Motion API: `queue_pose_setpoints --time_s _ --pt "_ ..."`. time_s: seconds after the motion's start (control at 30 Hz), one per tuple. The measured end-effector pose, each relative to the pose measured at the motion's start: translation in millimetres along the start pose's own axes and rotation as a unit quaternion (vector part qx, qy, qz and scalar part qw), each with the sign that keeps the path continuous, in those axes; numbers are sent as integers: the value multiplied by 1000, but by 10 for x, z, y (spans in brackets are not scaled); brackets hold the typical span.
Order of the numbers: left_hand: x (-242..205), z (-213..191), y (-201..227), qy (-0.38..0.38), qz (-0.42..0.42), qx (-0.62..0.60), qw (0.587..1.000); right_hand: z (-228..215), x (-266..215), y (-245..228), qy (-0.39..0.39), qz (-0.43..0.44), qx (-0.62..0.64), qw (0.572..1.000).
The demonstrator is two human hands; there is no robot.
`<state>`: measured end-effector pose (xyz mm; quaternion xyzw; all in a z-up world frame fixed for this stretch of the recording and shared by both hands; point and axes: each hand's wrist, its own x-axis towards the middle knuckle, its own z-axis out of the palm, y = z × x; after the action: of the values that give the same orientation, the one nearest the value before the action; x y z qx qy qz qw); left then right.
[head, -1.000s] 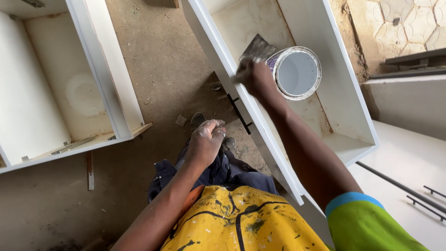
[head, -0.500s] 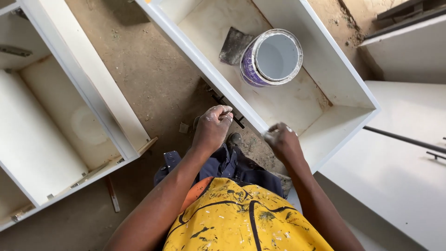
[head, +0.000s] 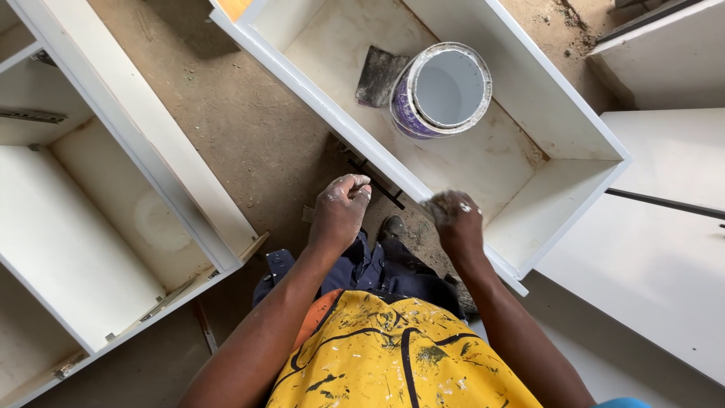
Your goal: Applying white filler or putty to the internal joints and edges of a wooden drawer to prepare it for finishing.
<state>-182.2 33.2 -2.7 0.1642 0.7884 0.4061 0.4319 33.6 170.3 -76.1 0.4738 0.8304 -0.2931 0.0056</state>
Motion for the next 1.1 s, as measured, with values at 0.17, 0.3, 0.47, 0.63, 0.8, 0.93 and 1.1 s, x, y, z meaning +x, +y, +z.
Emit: queue_pose_setpoints --time_s 0.17,0.3,0.47,0.63,0.8,0.93,1.1 --pt "-118 -208 -51 44 -16 18 999 439 744 -951 -5 -52 -11 999" --pt "-179 -241 -127 105 22 51 993 641 1237 -1677 29 -49 70 996" --pt "-139 -159 -86 121 20 30 992 638 913 -1297 60 -33 23 997" --pt "-88 74 -107 90 48 36 994 142 85 -645 60 44 38 996" --pt "-166 444 78 32 75 57 995 -90 -641 157 114 103 -22 988" --pt "-273 734 217 -6 89 54 995 -95 -1126 1024 148 9 -255 955" --pt "-354 1017 198 -39 112 61 991 -312 -1637 1626 186 272 -45 943"
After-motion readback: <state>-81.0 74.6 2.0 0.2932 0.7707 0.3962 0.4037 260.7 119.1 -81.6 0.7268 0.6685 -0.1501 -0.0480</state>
